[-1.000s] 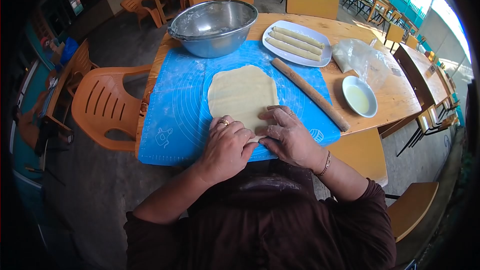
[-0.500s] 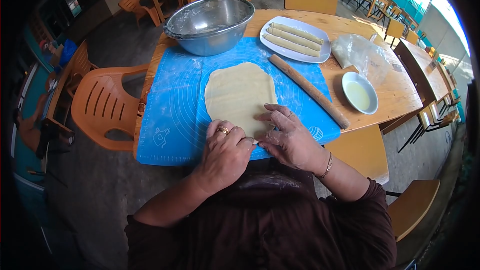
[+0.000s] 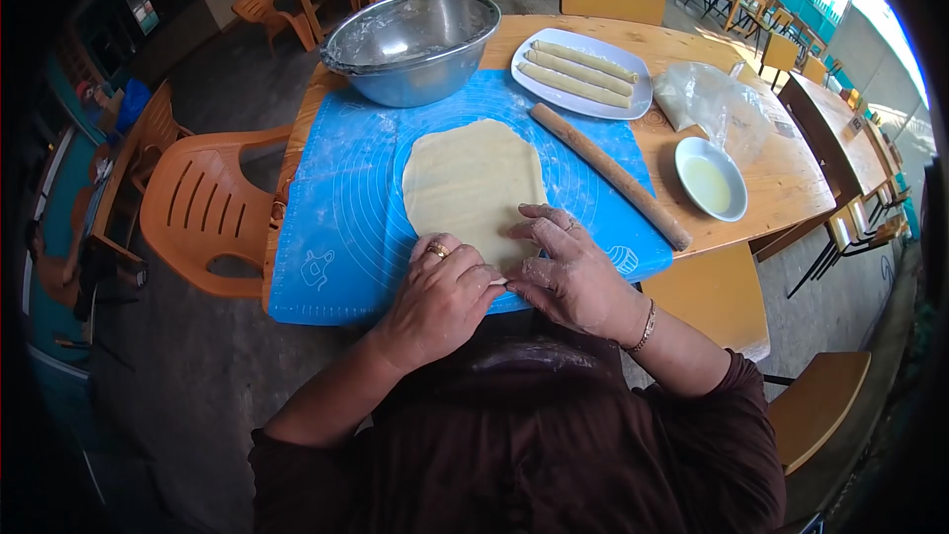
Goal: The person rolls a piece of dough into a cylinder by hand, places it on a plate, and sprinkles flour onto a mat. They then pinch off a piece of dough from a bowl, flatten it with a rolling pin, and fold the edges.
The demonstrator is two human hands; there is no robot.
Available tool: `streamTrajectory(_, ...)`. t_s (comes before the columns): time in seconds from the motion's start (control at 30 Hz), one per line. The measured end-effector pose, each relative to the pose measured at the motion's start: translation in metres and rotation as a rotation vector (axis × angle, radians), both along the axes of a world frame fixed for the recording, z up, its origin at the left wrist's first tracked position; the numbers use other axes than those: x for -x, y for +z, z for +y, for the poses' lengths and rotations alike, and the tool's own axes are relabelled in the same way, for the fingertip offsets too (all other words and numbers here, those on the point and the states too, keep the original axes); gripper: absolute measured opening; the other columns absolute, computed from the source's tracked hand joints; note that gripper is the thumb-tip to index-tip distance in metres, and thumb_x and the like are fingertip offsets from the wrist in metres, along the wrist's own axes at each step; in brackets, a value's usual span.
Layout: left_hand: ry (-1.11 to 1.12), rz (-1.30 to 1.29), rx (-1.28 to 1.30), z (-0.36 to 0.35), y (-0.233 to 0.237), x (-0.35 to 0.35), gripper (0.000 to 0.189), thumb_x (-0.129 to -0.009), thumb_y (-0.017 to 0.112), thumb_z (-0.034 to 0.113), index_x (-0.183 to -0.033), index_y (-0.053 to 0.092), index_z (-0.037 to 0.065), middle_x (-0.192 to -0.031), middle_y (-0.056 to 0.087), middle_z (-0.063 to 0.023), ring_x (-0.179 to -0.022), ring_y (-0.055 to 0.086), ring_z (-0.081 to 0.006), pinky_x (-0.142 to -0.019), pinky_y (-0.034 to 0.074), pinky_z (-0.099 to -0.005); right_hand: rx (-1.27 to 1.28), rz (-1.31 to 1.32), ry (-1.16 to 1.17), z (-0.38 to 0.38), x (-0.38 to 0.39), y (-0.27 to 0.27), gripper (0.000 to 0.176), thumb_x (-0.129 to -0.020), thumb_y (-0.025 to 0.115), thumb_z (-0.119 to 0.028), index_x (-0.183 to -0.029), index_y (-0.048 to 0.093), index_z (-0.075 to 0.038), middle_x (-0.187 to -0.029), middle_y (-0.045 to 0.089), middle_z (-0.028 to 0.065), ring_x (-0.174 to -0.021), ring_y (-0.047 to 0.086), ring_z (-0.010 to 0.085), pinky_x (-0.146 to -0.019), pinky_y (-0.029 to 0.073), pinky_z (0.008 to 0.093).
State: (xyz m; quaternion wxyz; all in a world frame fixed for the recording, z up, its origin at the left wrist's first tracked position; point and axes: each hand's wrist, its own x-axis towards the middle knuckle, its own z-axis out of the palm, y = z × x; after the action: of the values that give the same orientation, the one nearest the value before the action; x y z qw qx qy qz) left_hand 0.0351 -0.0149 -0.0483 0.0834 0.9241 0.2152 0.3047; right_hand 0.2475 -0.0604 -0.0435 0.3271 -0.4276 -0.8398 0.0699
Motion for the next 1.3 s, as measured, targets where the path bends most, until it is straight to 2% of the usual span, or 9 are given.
streamTrajectory(0.1,0.032,-0.073,-0.028,-0.0011,-0.0025,-0.0014,0.013,-0.08,0.074,0.013,-0.088,0.067,0.005,-0.086,0.06,-0.006,-0.088,0.056,-0.0269,-0.086,0.04,-0.0417,0.001,-0.014,0.006,0.0021,0.0005,-0.0008,0.016,-0.076,0.077,-0.01,-0.088,0.068,-0.002,-0.12,0.058,0.0169,-0.125,0.048,0.0404,-0.102,0.043,0.0481)
streamTrajectory(0.53,-0.006,-0.028,-0.006,0.0046,-0.0023,0.0013,0.009,-0.08,0.074,0.012,-0.081,0.067,0.006,-0.082,0.059,-0.0052,-0.085,0.056,-0.0254,-0.085,0.04,-0.0408,0.041,0.009,-0.001,0.0001,0.0022,0.0014,0.019,-0.075,0.077,-0.01,-0.09,0.066,-0.003,-0.123,0.057,0.0162,-0.127,0.047,0.0397,-0.103,0.043,0.0468)
streamTrajectory(0.73,-0.015,-0.05,0.048,0.0032,-0.0011,0.0012,0.013,-0.078,0.077,0.014,-0.083,0.068,0.006,-0.081,0.06,-0.0052,-0.083,0.056,-0.0259,-0.084,0.041,-0.0404,0.048,-0.014,-0.006,0.0033,0.0042,0.0,0.017,-0.079,0.075,-0.011,-0.089,0.065,-0.002,-0.123,0.058,0.0168,-0.127,0.046,0.04,-0.102,0.043,0.0473)
streamTrajectory(0.83,0.048,-0.097,0.061,0.0013,-0.0032,-0.002,0.015,-0.076,0.078,0.015,-0.083,0.068,0.006,-0.081,0.06,-0.005,-0.083,0.056,-0.026,-0.081,0.041,-0.0402,0.045,-0.027,-0.018,0.004,0.0059,-0.0015,0.016,-0.081,0.073,-0.011,-0.088,0.064,-0.001,-0.123,0.058,0.0174,-0.128,0.046,0.0403,-0.102,0.042,0.0478)
streamTrajectory(1.0,0.016,-0.071,-0.001,0.003,-0.0032,-0.0008,0.011,-0.077,0.077,0.013,-0.078,0.067,0.007,-0.08,0.06,-0.0042,-0.08,0.056,-0.0259,-0.078,0.041,-0.0405,0.026,-0.065,-0.013,0.0045,0.0056,0.0016,0.016,-0.083,0.072,-0.012,-0.088,0.062,0.0,-0.126,0.056,0.0174,-0.129,0.045,0.0408,-0.103,0.041,0.0481)
streamTrajectory(1.3,0.03,-0.045,0.023,0.0053,-0.0044,0.0006,0.009,-0.08,0.073,0.013,-0.079,0.068,0.006,-0.081,0.063,-0.0053,-0.08,0.058,-0.0255,-0.079,0.04,-0.0409,0.013,-0.009,-0.051,-0.0039,0.0068,0.0014,0.018,-0.078,0.075,-0.01,-0.089,0.064,-0.001,-0.124,0.055,0.0191,-0.127,0.046,0.0421,-0.102,0.043,0.0485)
